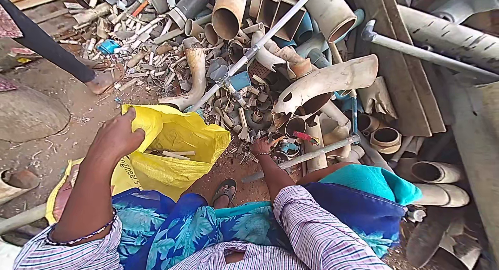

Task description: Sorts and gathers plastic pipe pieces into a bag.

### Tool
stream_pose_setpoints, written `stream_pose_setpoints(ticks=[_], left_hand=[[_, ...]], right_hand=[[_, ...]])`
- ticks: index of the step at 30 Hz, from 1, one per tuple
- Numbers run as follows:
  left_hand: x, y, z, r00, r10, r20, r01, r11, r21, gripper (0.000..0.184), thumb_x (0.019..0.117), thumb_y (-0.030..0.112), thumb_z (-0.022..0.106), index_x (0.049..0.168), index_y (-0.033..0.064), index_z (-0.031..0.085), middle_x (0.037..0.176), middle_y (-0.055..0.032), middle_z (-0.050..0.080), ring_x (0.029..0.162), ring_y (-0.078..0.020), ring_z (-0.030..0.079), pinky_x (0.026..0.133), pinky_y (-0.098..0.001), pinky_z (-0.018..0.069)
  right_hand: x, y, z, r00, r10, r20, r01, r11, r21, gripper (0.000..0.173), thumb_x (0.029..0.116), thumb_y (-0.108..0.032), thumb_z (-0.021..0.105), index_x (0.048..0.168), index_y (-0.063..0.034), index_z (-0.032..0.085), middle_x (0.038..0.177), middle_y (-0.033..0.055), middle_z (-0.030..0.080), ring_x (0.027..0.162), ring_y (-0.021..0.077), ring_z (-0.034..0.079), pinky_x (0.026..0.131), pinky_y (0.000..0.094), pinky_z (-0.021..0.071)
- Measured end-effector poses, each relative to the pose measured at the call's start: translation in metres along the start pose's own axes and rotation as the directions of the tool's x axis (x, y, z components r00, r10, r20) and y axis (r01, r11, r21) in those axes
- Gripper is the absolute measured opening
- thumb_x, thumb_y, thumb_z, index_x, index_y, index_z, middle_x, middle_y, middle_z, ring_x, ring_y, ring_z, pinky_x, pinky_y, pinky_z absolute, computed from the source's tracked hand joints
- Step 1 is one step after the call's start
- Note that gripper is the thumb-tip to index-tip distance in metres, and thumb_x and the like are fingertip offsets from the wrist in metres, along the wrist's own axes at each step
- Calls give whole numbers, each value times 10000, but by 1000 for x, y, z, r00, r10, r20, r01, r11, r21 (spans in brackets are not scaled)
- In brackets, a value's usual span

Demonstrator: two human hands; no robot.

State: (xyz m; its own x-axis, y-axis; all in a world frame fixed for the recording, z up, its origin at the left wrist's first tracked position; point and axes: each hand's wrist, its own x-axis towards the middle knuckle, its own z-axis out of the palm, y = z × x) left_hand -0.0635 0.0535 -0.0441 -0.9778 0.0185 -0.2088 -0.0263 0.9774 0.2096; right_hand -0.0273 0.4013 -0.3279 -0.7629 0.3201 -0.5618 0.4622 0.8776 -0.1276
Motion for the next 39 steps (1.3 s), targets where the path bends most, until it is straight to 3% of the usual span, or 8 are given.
stream_pose_setpoints(ticks=[7, 11, 17, 21, 24, 27, 32, 39], left_hand=[[2, 6, -1, 1000, 16, 13, -16, 1000, 3, 586, 1047, 94, 541, 1575, -36, 324, 1370, -413, 520, 1302, -608, 476, 1049, -757, 343], [4, 2, 1, 1000, 12, 16, -12, 1000, -6, 597, 1049, 107, 543, 1585, -22, 315, 1399, -402, 506, 1315, -606, 466, 1053, -760, 338], [2, -3, -2, 1000, 8, 13, -8, 1000, -11, 592, 1049, 108, 549, 1580, -25, 323, 1385, -420, 505, 1311, -618, 462, 1046, -773, 330], [2, -5, 0, 1000, 4, 14, -4, 1000, 2, 601, 1047, 108, 558, 1585, -15, 320, 1381, -416, 511, 1306, -618, 466, 1041, -773, 334], [1, -5, 0, 1000, 6, 18, -6, 1000, 3, 609, 1045, 111, 558, 1587, -18, 311, 1377, -424, 506, 1305, -621, 462, 1045, -768, 334], [2, -6, 1, 1000, 20, 9, -20, 1000, 5, 599, 1037, 87, 552, 1576, -39, 322, 1386, -421, 500, 1303, -615, 467, 1045, -767, 339], [3, 4, 0, 999, 34, 29, -34, 999, 22, 599, 1044, 98, 555, 1577, -36, 317, 1398, -414, 496, 1312, -612, 463, 1051, -762, 336], [12, 26, 1, 993, 58, 103, -63, 997, 49, 610, 1061, 133, 542, 1592, -26, 288, 1413, -392, 502, 1320, -596, 467, 1058, -754, 336]], right_hand=[[5, -32, -23, 940, -168, -297, 233, 952, 200, 371, 966, -105, 619, 1314, 21, 620, 1292, 276, 631, 1235, 446, 590, 1130, 666, 322], [9, -39, -38, 866, -48, -497, 295, 852, 433, 495, 965, -107, 604, 1449, -31, 537, 1396, 276, 563, 1263, 443, 572, 1074, 634, 405], [-14, -6, -5, 767, 636, -87, -303, 479, 824, 504, 1015, -206, 585, 1460, -7, 457, 1493, 263, 461, 1300, 373, 563, 1031, 480, 490], [2, -5, 7, 719, 646, 256, -398, 81, 914, 773, 954, -192, 715, 1541, 37, 267, 1505, 310, 417, 1360, 363, 505, 1081, 426, 459], [8, -7, 10, 821, 499, 278, -421, 201, 884, 617, 985, -224, 681, 1443, 104, 430, 1472, 283, 479, 1358, 326, 505, 1105, 428, 425], [36, -24, 39, 706, 702, 93, -438, 329, 837, 478, 906, -205, 721, 1246, 108, 601, 1282, 275, 611, 1175, 314, 624, 991, 402, 499], [-22, -29, -11, 880, 384, 279, -466, 593, 656, 554, 1056, -233, 526, 1482, 100, 407, 1524, 274, 448, 1416, 342, 464, 1144, 454, 388], [-66, -89, 4, 969, 136, 205, -245, 468, 849, 414, 1059, -150, 522, 1338, 156, 511, 1400, 315, 517, 1293, 339, 542, 1048, 405, 461]])
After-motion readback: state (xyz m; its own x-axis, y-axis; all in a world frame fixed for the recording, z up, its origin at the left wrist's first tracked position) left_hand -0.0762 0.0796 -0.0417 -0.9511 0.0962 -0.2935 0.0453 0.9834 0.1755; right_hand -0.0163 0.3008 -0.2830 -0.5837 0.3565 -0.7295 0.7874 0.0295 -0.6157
